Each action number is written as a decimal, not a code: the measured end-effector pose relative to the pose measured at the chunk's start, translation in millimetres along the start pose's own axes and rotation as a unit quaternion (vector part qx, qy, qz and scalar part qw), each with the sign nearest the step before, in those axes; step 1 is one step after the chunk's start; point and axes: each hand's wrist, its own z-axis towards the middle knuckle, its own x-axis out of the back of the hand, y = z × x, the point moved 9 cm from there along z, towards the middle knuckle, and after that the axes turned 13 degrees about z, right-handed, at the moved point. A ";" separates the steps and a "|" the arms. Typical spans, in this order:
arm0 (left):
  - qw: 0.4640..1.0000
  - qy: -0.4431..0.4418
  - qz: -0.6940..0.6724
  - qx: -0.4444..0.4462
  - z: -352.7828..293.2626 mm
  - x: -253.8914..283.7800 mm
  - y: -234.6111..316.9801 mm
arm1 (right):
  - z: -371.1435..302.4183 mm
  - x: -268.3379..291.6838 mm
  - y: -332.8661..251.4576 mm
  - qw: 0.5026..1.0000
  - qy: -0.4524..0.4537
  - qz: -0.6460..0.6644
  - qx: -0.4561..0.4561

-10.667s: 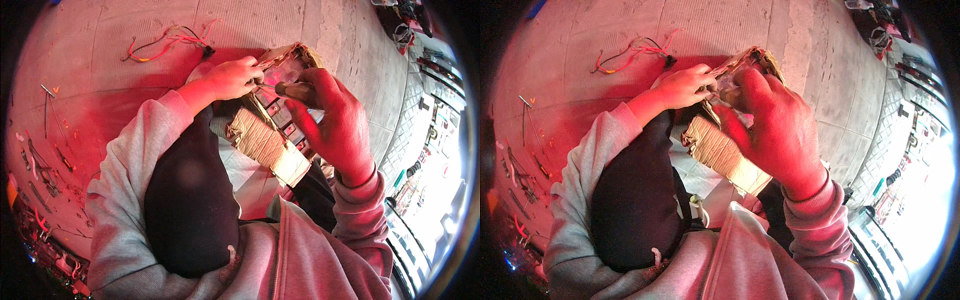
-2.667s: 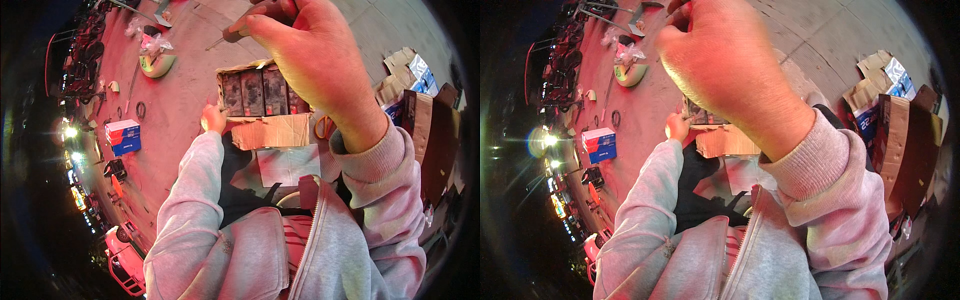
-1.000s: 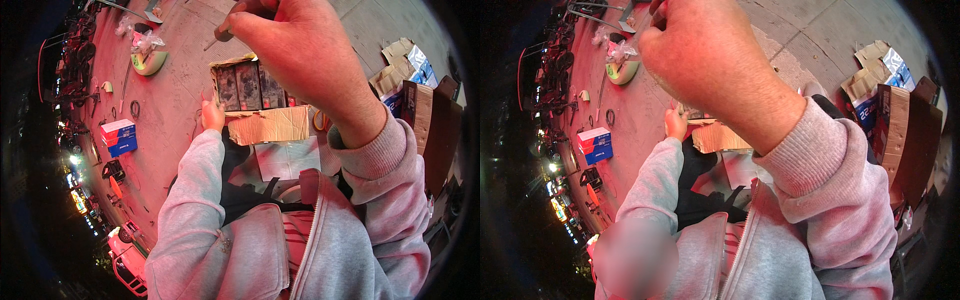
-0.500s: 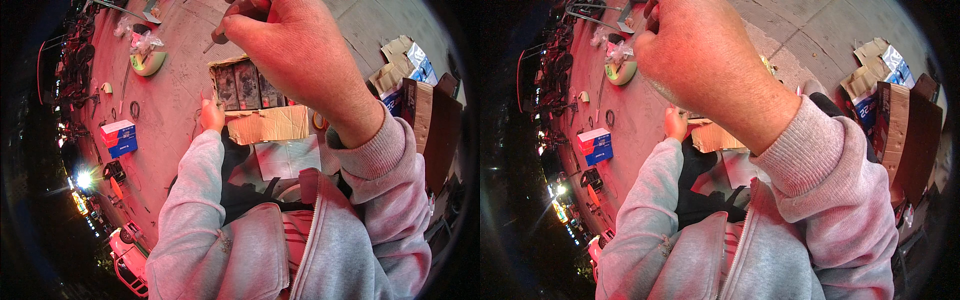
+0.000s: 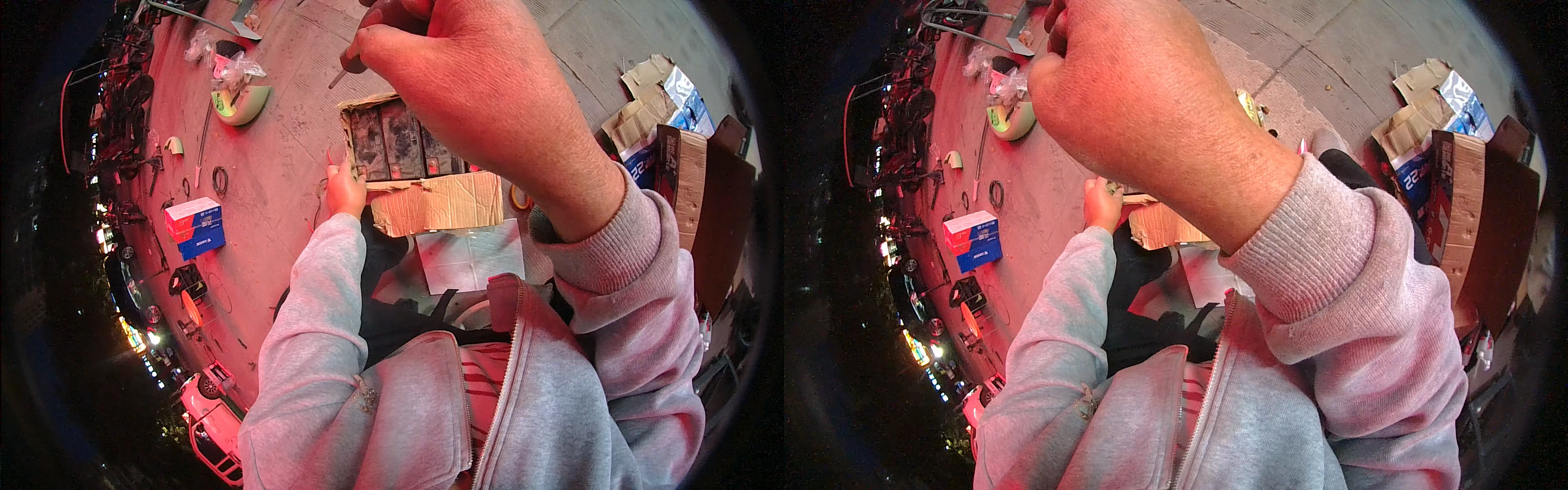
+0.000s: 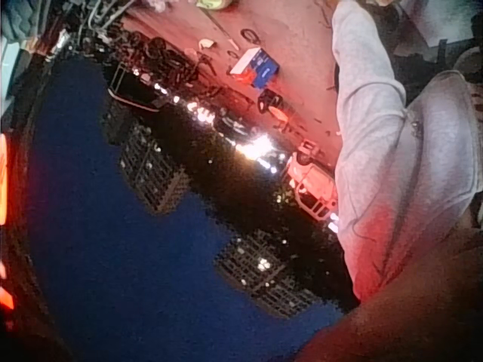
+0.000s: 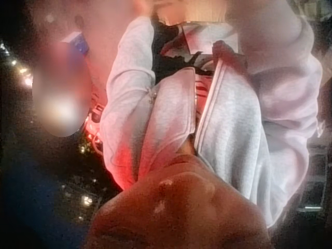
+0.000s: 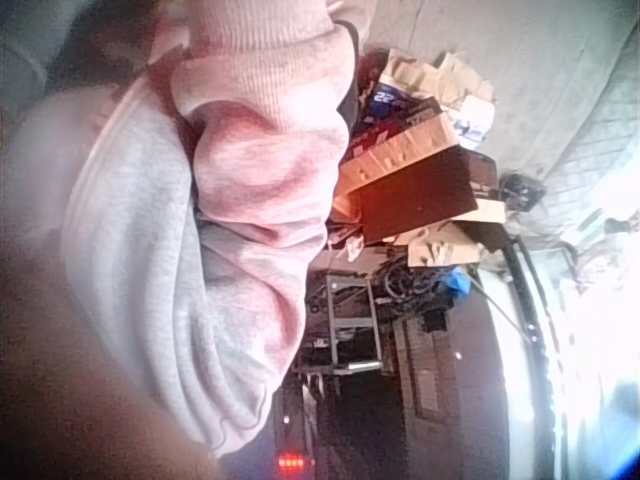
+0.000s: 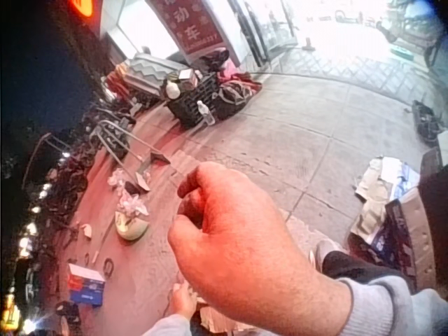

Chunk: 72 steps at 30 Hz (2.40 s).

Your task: The person sits on the floor and works on a battery pack placed on cardboard. They use a screwdriver to adjust connections and a pair of scissors to cut tape and wires. The person manipulates wires and components within the battery pack.

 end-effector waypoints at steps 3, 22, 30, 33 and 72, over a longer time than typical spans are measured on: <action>1.000 -0.005 0.030 0.007 -0.1 0.6 1.3 | 0.4 -0.8 0.1 1.000 -0.004 -0.002 0.003; 0.999 -0.016 0.049 0.005 -2.6 1.3 2.8 | -2.5 -0.8 -8.8 1.000 0.006 -0.019 0.003; 0.995 -0.015 0.091 0.036 -2.9 2.7 3.3 | -2.5 -1.8 -3.9 1.000 0.010 -0.022 0.013; 0.994 -0.014 0.102 0.028 -3.0 2.2 4.8 | -3.8 -1.5 -1.5 1.000 0.002 -0.020 0.010; 0.989 -0.071 0.118 0.045 -0.6 -9.0 2.9 | -4.8 -0.4 8.1 1.000 -0.011 -0.019 -0.004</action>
